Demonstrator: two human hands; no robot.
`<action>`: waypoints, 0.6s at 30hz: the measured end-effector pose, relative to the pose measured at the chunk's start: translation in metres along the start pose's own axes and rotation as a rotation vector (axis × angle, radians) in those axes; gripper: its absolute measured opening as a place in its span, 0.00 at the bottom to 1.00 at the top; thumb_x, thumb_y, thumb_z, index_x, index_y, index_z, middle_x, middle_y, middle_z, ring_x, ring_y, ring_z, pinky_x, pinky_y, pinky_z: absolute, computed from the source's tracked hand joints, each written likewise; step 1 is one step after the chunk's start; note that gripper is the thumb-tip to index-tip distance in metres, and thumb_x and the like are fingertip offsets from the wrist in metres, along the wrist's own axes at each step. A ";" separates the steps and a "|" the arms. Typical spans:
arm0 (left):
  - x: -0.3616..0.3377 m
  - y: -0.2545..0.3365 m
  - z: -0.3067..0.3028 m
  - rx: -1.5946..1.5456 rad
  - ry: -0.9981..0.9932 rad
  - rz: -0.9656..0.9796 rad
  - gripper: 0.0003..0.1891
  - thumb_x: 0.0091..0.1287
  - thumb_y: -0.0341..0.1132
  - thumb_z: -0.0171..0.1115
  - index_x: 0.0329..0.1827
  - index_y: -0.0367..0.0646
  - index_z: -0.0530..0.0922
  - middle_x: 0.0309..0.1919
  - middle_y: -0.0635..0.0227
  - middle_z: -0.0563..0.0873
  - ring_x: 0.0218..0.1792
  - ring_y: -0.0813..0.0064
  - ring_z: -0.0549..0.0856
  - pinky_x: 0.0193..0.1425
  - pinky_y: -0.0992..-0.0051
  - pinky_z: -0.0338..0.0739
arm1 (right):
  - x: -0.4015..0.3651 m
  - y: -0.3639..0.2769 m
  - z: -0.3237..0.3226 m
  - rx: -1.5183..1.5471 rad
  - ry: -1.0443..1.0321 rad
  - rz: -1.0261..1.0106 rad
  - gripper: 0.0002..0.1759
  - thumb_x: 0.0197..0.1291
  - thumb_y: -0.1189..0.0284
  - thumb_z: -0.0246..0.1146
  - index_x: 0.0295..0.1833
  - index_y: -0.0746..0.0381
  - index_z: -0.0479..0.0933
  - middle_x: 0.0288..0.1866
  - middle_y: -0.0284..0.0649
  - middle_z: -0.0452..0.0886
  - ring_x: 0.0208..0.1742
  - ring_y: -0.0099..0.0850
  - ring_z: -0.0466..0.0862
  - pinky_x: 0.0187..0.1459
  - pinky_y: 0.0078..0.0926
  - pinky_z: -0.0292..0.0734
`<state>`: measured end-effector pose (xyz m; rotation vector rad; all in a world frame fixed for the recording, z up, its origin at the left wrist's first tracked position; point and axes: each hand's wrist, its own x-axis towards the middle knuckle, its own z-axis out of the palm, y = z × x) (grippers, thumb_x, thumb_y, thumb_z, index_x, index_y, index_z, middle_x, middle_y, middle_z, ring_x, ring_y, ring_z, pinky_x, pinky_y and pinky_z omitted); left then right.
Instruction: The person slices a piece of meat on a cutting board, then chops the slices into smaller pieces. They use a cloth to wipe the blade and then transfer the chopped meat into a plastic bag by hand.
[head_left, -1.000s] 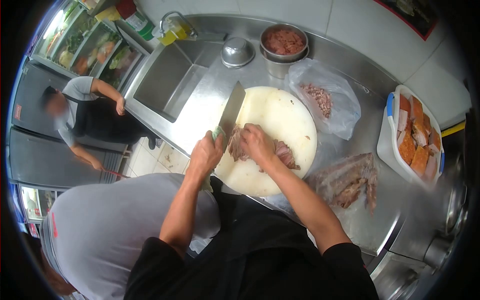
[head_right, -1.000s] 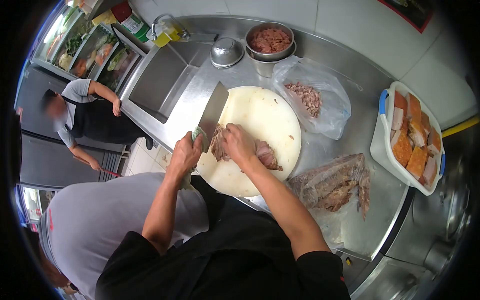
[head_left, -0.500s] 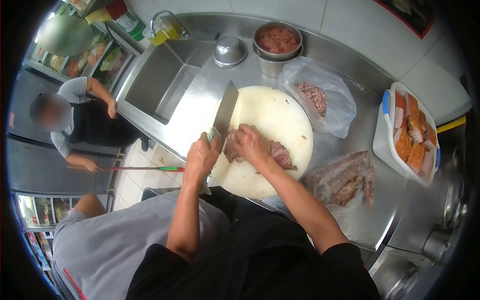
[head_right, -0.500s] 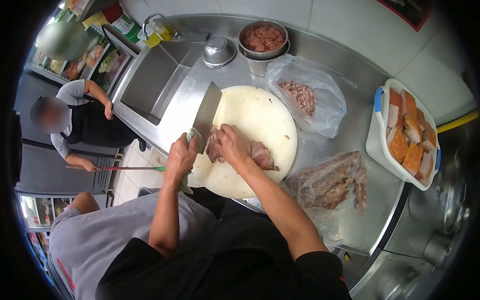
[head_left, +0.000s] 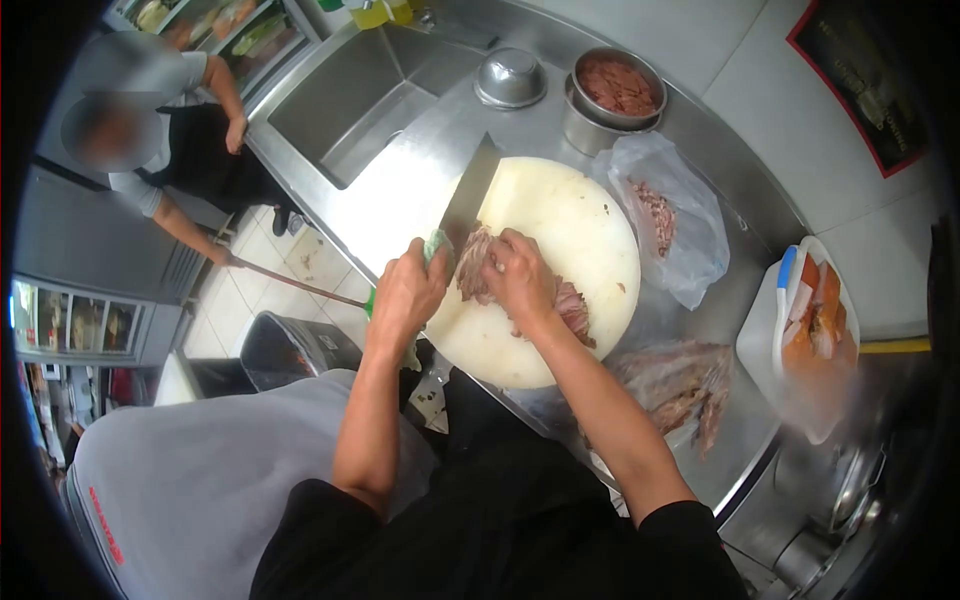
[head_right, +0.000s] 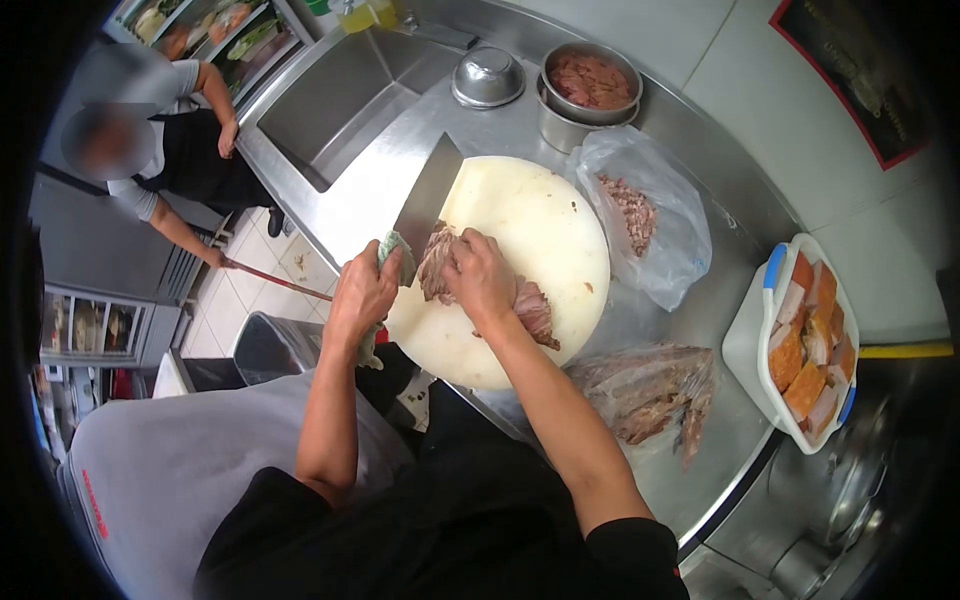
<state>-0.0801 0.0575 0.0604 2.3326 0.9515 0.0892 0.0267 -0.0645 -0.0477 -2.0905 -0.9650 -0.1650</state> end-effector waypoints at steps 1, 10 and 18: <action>-0.007 -0.003 0.002 -0.015 0.023 -0.022 0.21 0.75 0.45 0.53 0.48 0.31 0.77 0.35 0.31 0.83 0.44 0.31 0.82 0.50 0.45 0.74 | 0.000 -0.001 -0.001 0.004 -0.001 0.009 0.12 0.50 0.74 0.69 0.41 0.64 0.84 0.49 0.41 0.82 0.50 0.43 0.82 0.51 0.38 0.81; -0.068 -0.029 0.008 -0.163 0.101 -0.137 0.20 0.75 0.44 0.54 0.47 0.31 0.77 0.34 0.31 0.83 0.42 0.29 0.81 0.49 0.43 0.73 | 0.000 0.002 0.002 -0.027 -0.032 -0.019 0.12 0.56 0.70 0.68 0.45 0.64 0.85 0.54 0.43 0.83 0.53 0.44 0.82 0.55 0.37 0.81; -0.068 -0.037 0.004 0.035 0.111 0.074 0.18 0.75 0.43 0.56 0.41 0.33 0.75 0.26 0.35 0.81 0.35 0.32 0.81 0.42 0.43 0.73 | 0.001 -0.011 -0.007 0.026 -0.055 0.064 0.13 0.56 0.67 0.70 0.43 0.64 0.86 0.52 0.44 0.84 0.54 0.47 0.82 0.55 0.40 0.79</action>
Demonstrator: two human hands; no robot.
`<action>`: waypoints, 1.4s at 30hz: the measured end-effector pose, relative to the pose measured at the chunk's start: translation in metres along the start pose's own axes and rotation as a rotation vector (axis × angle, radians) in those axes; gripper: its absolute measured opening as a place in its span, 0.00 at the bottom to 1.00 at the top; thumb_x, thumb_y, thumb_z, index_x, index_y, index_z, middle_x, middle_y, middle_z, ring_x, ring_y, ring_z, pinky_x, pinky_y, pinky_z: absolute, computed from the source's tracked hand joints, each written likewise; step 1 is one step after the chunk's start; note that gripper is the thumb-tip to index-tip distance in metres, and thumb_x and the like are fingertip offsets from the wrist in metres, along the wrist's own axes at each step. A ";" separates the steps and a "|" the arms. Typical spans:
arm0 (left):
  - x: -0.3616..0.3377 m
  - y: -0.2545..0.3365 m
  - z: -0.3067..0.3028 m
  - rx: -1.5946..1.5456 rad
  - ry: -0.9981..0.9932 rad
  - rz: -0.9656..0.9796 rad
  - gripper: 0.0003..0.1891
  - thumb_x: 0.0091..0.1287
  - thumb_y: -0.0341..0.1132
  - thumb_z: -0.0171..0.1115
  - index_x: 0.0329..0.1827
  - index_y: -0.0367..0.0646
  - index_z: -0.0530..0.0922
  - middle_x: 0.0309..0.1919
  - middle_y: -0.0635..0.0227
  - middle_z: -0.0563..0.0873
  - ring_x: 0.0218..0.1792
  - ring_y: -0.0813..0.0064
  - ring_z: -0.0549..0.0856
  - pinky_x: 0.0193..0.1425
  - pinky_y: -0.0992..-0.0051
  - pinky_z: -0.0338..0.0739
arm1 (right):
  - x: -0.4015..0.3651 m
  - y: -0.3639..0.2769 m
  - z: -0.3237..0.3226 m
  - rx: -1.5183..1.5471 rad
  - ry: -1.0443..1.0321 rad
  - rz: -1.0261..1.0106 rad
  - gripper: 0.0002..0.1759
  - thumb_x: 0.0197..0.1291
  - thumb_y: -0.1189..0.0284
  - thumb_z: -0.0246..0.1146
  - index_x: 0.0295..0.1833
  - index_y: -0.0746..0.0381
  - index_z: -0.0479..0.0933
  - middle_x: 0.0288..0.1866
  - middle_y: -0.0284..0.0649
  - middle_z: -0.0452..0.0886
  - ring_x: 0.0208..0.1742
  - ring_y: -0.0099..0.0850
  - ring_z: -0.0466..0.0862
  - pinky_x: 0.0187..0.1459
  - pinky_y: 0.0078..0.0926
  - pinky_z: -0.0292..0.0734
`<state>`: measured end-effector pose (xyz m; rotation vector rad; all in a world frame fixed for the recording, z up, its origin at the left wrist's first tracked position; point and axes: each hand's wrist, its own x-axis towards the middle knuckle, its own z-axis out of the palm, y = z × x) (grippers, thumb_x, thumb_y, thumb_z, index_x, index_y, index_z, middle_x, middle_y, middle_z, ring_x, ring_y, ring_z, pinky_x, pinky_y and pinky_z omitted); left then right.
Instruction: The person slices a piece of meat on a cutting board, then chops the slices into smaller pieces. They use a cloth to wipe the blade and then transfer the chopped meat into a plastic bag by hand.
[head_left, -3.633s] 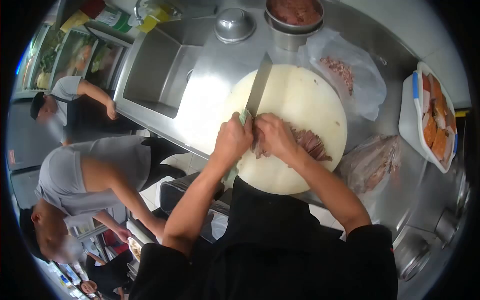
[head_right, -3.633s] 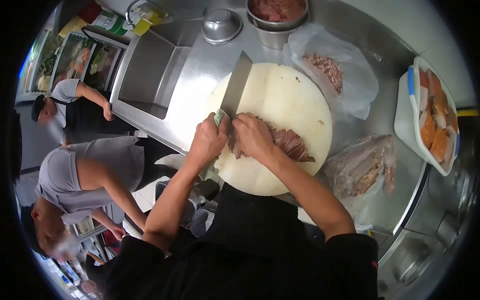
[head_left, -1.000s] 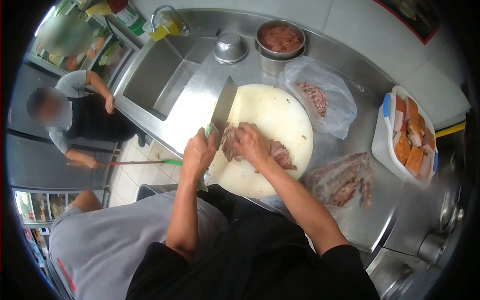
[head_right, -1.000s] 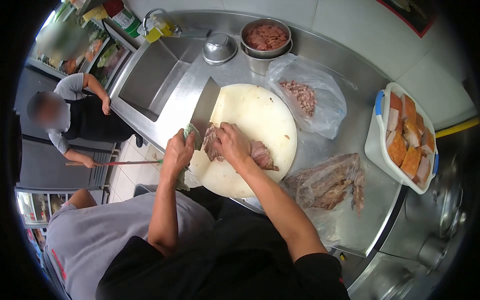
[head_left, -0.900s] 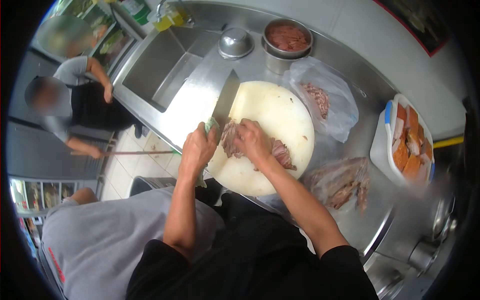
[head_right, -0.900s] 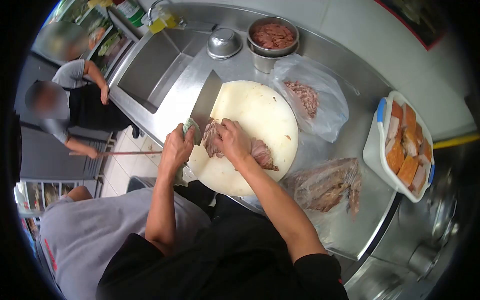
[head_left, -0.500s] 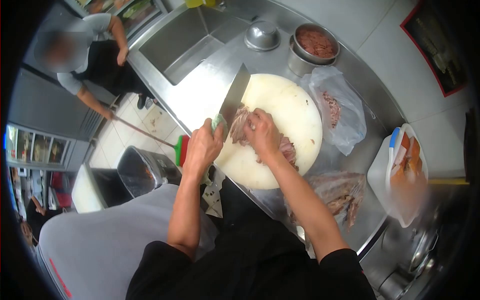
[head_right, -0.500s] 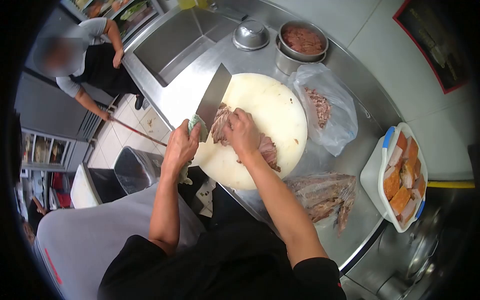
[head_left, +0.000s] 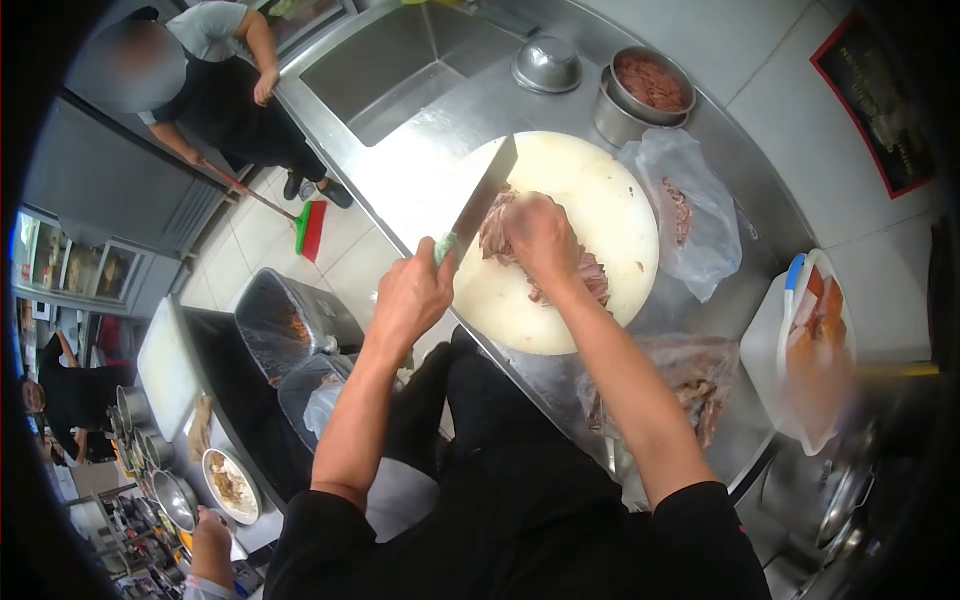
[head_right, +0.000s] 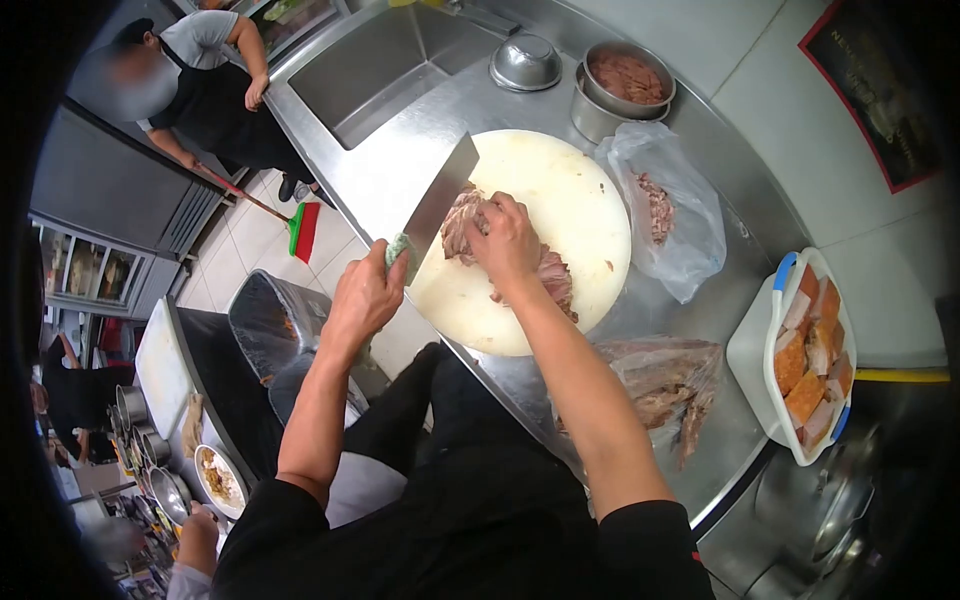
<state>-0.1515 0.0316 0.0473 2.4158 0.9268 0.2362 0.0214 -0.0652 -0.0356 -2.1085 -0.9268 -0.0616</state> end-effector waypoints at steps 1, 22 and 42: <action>0.005 -0.001 0.001 0.043 -0.002 0.036 0.16 0.74 0.42 0.57 0.40 0.34 0.75 0.25 0.37 0.82 0.34 0.33 0.82 0.43 0.42 0.74 | 0.001 -0.001 -0.001 -0.002 -0.026 0.035 0.14 0.55 0.67 0.71 0.44 0.64 0.86 0.52 0.44 0.84 0.54 0.47 0.82 0.55 0.40 0.79; 0.060 -0.009 0.010 0.092 -0.351 0.163 0.13 0.73 0.35 0.57 0.42 0.30 0.71 0.22 0.32 0.80 0.28 0.28 0.81 0.36 0.38 0.75 | -0.001 0.006 0.012 -0.023 0.043 0.027 0.15 0.47 0.72 0.71 0.41 0.68 0.83 0.50 0.46 0.81 0.53 0.45 0.81 0.52 0.40 0.81; 0.076 0.023 -0.042 0.042 -0.355 0.043 0.14 0.75 0.38 0.56 0.42 0.32 0.74 0.25 0.33 0.81 0.33 0.29 0.81 0.40 0.42 0.74 | 0.017 0.012 0.003 0.230 0.233 0.311 0.14 0.53 0.80 0.62 0.47 0.68 0.80 0.53 0.51 0.81 0.56 0.50 0.79 0.58 0.42 0.76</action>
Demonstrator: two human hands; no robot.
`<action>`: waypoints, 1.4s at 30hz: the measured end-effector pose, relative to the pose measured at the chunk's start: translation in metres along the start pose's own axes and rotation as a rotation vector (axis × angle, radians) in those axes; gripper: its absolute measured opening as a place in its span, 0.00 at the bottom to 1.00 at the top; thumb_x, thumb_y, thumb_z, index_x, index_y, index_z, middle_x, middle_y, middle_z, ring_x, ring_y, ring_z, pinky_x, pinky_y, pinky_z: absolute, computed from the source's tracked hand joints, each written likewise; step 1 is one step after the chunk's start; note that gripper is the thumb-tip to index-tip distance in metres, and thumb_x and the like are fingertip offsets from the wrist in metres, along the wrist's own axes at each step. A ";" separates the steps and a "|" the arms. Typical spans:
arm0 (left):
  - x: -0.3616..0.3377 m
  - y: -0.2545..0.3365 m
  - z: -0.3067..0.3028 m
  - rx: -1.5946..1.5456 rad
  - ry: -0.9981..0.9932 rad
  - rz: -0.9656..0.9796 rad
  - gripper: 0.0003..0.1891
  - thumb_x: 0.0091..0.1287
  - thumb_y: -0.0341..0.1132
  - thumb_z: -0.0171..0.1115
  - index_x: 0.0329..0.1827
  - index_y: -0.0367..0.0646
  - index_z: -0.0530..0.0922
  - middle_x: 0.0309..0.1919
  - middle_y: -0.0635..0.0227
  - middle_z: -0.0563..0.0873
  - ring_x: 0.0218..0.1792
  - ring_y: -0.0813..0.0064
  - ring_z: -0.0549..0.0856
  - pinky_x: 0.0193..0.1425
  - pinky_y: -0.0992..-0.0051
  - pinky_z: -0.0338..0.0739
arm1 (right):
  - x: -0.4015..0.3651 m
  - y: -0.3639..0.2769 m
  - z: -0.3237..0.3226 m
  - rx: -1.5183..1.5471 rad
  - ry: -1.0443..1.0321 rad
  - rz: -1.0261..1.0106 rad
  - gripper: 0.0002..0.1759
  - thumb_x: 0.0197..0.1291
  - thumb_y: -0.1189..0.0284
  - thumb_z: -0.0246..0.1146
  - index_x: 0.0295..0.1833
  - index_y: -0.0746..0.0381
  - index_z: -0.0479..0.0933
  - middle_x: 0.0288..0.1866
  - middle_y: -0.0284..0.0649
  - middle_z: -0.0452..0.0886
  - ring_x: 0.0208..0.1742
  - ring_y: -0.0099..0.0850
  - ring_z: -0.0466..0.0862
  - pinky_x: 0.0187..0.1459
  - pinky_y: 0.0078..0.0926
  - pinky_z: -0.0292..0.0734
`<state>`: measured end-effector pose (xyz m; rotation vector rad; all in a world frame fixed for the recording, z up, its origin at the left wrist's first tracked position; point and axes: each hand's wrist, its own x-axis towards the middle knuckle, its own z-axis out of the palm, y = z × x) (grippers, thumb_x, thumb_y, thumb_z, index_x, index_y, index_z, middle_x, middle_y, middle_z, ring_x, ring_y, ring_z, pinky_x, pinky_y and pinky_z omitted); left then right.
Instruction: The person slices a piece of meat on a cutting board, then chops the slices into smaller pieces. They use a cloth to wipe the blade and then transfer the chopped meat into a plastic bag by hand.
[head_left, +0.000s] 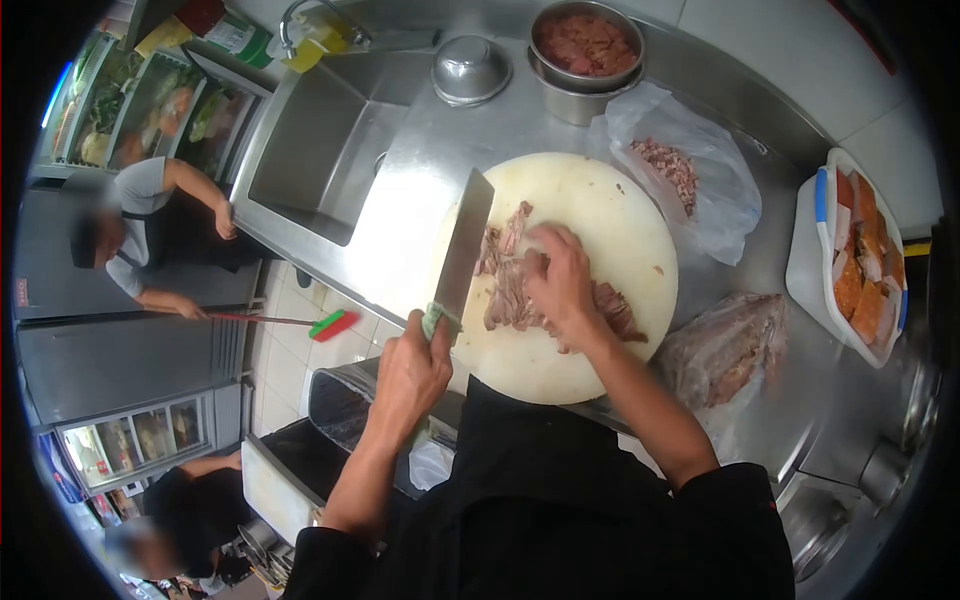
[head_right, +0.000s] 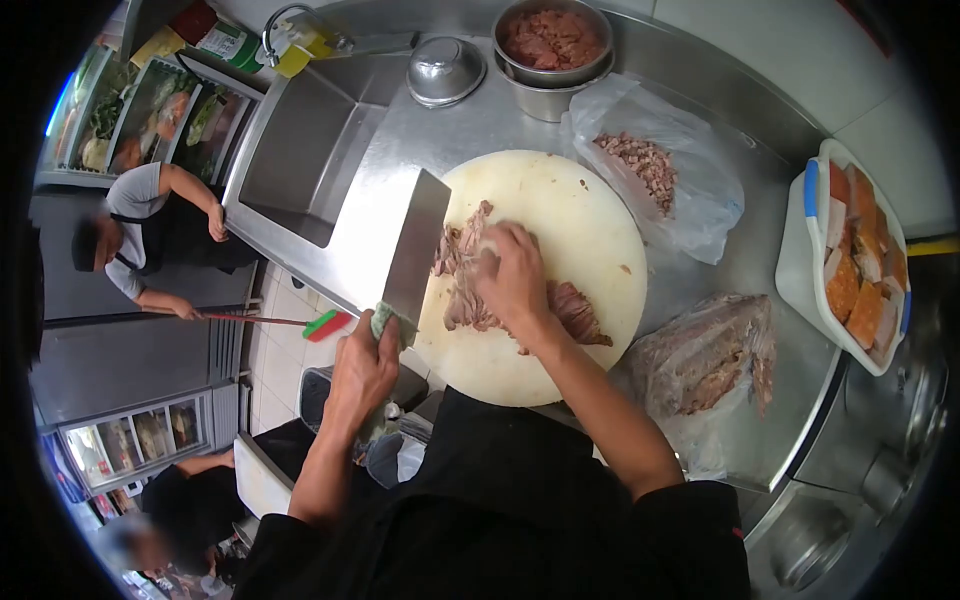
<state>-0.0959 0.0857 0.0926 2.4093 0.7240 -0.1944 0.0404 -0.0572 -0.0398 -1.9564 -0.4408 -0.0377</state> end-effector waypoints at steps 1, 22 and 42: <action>-0.004 -0.005 0.004 -0.019 0.032 0.016 0.13 0.74 0.37 0.57 0.42 0.32 0.74 0.23 0.34 0.81 0.31 0.30 0.82 0.38 0.43 0.74 | 0.012 0.001 -0.001 -0.064 0.010 -0.097 0.18 0.55 0.84 0.60 0.53 0.69 0.79 0.54 0.53 0.80 0.57 0.52 0.78 0.62 0.42 0.74; 0.029 -0.024 0.021 0.046 -0.006 0.149 0.13 0.74 0.38 0.57 0.41 0.35 0.72 0.21 0.36 0.81 0.28 0.30 0.82 0.35 0.40 0.76 | 0.008 0.004 0.011 -0.095 -0.312 -0.232 0.13 0.53 0.84 0.61 0.44 0.67 0.84 0.45 0.47 0.82 0.51 0.47 0.81 0.54 0.38 0.78; 0.043 0.009 0.007 0.154 -0.138 0.107 0.19 0.74 0.42 0.55 0.43 0.29 0.75 0.30 0.30 0.83 0.38 0.28 0.83 0.47 0.42 0.78 | -0.024 -0.017 -0.012 -0.169 -0.270 -0.265 0.15 0.52 0.79 0.65 0.47 0.67 0.80 0.52 0.46 0.80 0.57 0.44 0.79 0.59 0.39 0.78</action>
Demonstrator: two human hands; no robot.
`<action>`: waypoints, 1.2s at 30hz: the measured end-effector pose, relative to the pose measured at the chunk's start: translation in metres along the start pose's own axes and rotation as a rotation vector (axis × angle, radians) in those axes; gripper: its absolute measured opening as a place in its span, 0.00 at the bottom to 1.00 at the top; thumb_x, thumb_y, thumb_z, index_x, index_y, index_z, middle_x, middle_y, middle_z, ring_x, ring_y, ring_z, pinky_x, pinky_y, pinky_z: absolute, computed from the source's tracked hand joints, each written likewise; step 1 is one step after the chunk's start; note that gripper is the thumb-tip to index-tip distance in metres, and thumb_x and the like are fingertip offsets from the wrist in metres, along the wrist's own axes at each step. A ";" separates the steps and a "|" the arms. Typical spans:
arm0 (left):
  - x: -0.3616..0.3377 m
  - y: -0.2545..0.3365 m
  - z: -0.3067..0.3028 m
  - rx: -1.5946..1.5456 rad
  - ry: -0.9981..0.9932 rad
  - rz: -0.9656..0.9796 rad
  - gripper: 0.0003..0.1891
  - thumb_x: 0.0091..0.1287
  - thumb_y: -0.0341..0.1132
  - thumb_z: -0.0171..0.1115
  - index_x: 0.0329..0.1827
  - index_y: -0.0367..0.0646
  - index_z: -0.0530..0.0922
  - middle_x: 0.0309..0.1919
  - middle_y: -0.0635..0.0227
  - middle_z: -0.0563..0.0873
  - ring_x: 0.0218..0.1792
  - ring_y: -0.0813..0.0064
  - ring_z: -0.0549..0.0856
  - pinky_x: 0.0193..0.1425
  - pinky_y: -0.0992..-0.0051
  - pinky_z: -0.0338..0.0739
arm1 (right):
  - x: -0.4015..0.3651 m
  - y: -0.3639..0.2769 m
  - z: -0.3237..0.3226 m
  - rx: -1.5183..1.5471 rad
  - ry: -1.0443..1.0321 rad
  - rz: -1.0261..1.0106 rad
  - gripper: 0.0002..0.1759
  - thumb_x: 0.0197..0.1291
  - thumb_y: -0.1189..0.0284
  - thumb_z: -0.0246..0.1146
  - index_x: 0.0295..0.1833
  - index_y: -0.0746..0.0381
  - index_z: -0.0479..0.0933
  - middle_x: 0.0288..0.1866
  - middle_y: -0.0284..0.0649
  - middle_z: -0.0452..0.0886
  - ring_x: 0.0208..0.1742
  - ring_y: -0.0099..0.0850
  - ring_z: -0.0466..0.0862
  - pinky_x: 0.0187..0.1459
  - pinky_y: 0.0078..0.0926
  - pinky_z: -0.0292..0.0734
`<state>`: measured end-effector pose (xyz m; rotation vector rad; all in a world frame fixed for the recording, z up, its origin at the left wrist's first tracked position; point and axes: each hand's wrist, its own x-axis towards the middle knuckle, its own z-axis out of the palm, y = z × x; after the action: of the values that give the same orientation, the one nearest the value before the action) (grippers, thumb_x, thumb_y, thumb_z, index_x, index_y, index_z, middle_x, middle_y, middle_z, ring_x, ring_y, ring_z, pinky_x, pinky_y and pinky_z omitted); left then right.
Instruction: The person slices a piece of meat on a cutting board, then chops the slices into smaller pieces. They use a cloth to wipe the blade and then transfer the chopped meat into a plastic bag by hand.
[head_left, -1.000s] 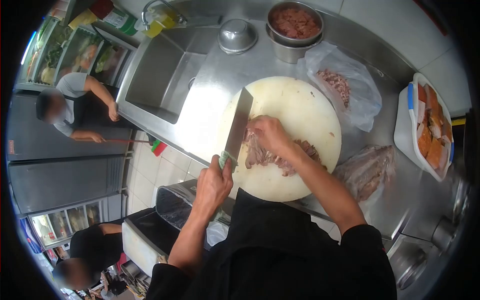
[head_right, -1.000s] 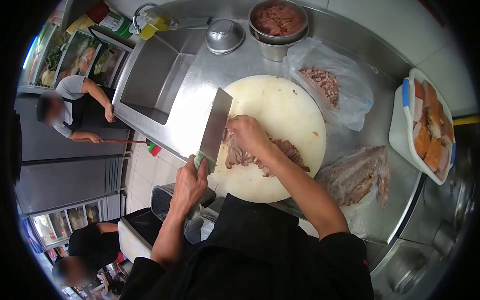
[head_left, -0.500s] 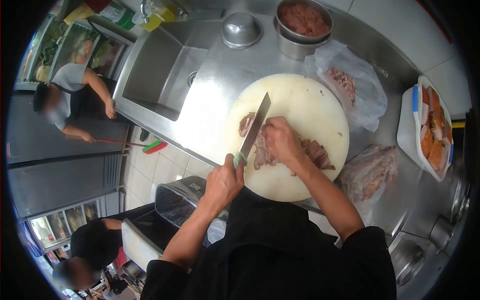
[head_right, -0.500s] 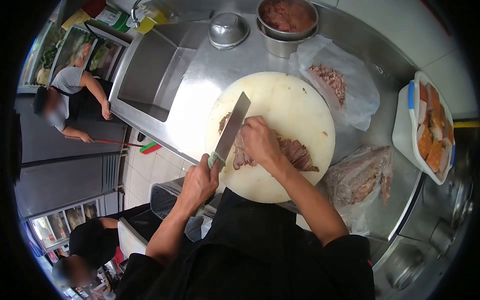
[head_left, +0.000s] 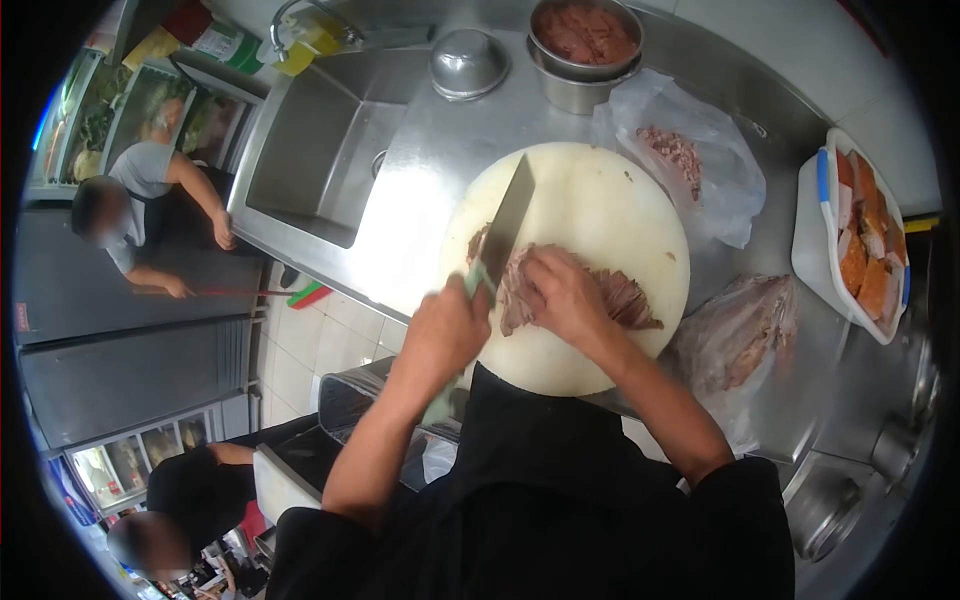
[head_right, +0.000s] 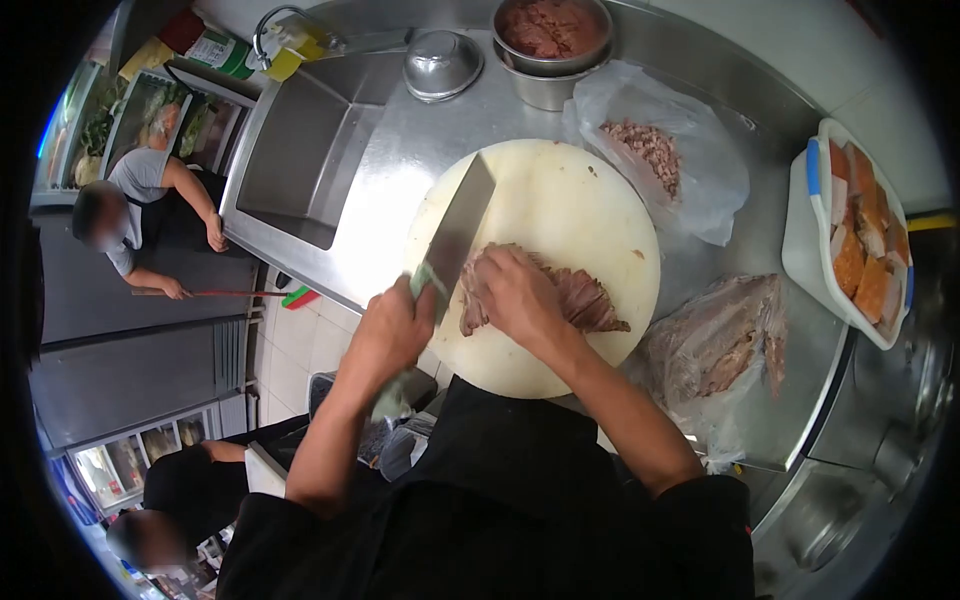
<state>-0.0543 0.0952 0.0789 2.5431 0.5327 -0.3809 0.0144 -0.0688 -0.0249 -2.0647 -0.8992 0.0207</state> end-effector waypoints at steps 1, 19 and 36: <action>-0.017 0.002 -0.003 0.024 -0.024 -0.028 0.18 0.74 0.42 0.55 0.43 0.30 0.74 0.29 0.30 0.83 0.37 0.28 0.83 0.46 0.42 0.78 | -0.005 0.003 0.008 -0.018 0.028 -0.015 0.15 0.51 0.78 0.66 0.47 0.67 0.80 0.54 0.46 0.79 0.58 0.44 0.79 0.60 0.38 0.77; 0.049 0.008 0.048 -0.182 0.249 0.130 0.16 0.73 0.38 0.55 0.48 0.30 0.76 0.29 0.30 0.83 0.37 0.30 0.83 0.45 0.43 0.78 | -0.005 0.010 0.019 -0.044 0.098 -0.036 0.17 0.47 0.80 0.67 0.47 0.67 0.82 0.49 0.47 0.81 0.50 0.47 0.82 0.52 0.40 0.81; 0.034 0.013 0.051 -0.230 0.215 0.084 0.15 0.74 0.36 0.55 0.42 0.26 0.75 0.27 0.32 0.81 0.34 0.31 0.82 0.37 0.45 0.77 | -0.003 0.011 0.018 -0.080 0.044 -0.040 0.14 0.48 0.80 0.66 0.44 0.68 0.79 0.51 0.47 0.79 0.56 0.45 0.79 0.58 0.34 0.79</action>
<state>-0.0266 0.0676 0.0293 2.3852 0.5143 -0.0134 0.0126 -0.0621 -0.0452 -2.1119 -0.9269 -0.0834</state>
